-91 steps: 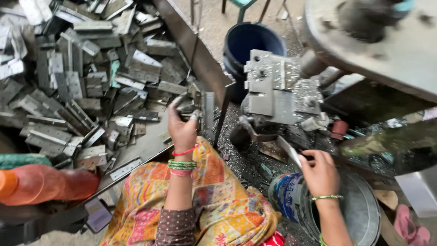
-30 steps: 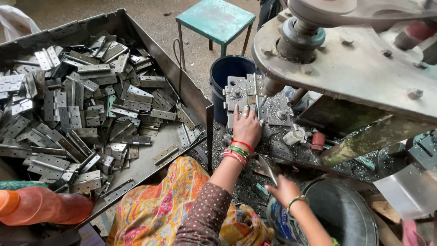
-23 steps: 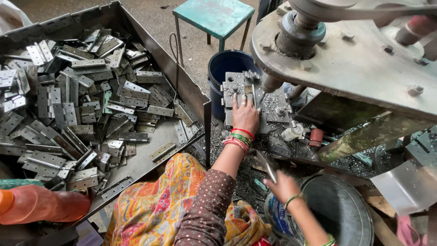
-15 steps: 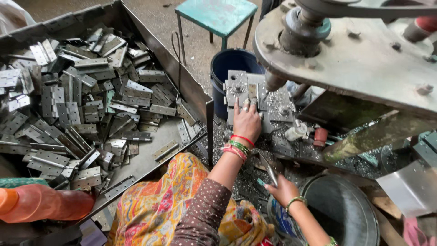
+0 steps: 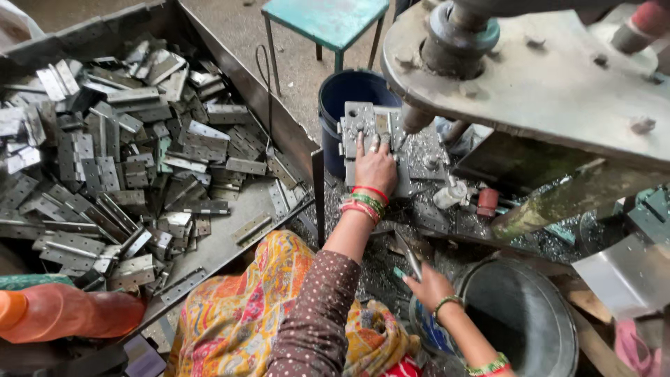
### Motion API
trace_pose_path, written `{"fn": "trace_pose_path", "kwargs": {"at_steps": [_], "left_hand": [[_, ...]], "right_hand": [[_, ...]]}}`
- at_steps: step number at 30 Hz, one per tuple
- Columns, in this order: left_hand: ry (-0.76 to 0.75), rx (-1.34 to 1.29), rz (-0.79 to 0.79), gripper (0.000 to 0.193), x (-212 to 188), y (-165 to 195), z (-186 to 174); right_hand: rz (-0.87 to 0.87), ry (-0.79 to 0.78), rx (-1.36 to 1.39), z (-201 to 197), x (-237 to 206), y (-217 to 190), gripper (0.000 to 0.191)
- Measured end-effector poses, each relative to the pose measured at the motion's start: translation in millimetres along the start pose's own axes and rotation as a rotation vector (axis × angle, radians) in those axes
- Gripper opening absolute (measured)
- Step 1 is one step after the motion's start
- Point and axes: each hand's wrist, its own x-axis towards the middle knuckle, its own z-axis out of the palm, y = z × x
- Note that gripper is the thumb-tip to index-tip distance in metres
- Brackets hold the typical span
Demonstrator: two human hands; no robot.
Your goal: The person sits on the floor and repeatedly picks up metal hinge pieces from a bin, places them into a drill press, and operates the machine to drill holes. The person then removes the processed pieces and places them back into the bin.
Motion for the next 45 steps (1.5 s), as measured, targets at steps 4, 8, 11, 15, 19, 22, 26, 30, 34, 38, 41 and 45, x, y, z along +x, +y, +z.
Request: {"fn": "trace_pose_path", "kwargs": {"at_steps": [4,8,11,15,19,22,26,30,34,38,41,45], "left_hand": [[0.026,0.031,0.052,0.032,-16,2,-11],[0.005,0.07,0.101,0.03,-76,25,-22],[0.252,0.049,0.125,0.033,-121,35,-28],[0.408,-0.071,0.248,0.022,-135,24,-36],[0.453,-0.245,0.328,0.012,-120,23,-49],[0.545,-0.202,0.314,0.015,-100,23,-52],[0.287,-0.023,0.194,0.018,-75,20,-35],[0.168,-0.16,0.133,0.033,-69,7,-12],[0.281,0.124,-0.034,0.055,-76,-8,-5],[0.251,0.049,0.069,0.051,-82,8,-7],[0.187,-0.007,0.07,0.039,-78,19,-9],[0.086,-0.042,0.043,0.029,-67,18,-9]], "right_hand": [[-0.036,0.19,0.01,-58,-8,-18,0.051],[-0.152,0.593,0.181,-92,-28,-52,0.047],[-0.058,0.601,0.217,-98,-40,-64,0.043],[-0.194,0.757,0.296,-96,-46,-65,0.042],[-0.178,0.8,0.348,-96,-46,-66,0.041],[-0.178,0.791,0.374,-97,-46,-67,0.04],[-0.159,0.737,0.34,-98,-46,-67,0.041],[-0.159,0.748,0.281,-98,-44,-65,0.039],[-0.216,0.771,0.337,-96,-44,-66,0.04],[-0.159,0.743,0.298,-97,-46,-67,0.038],[-0.19,0.741,0.341,-99,-46,-68,0.038],[-0.187,0.713,0.309,-101,-47,-68,0.035]]}}
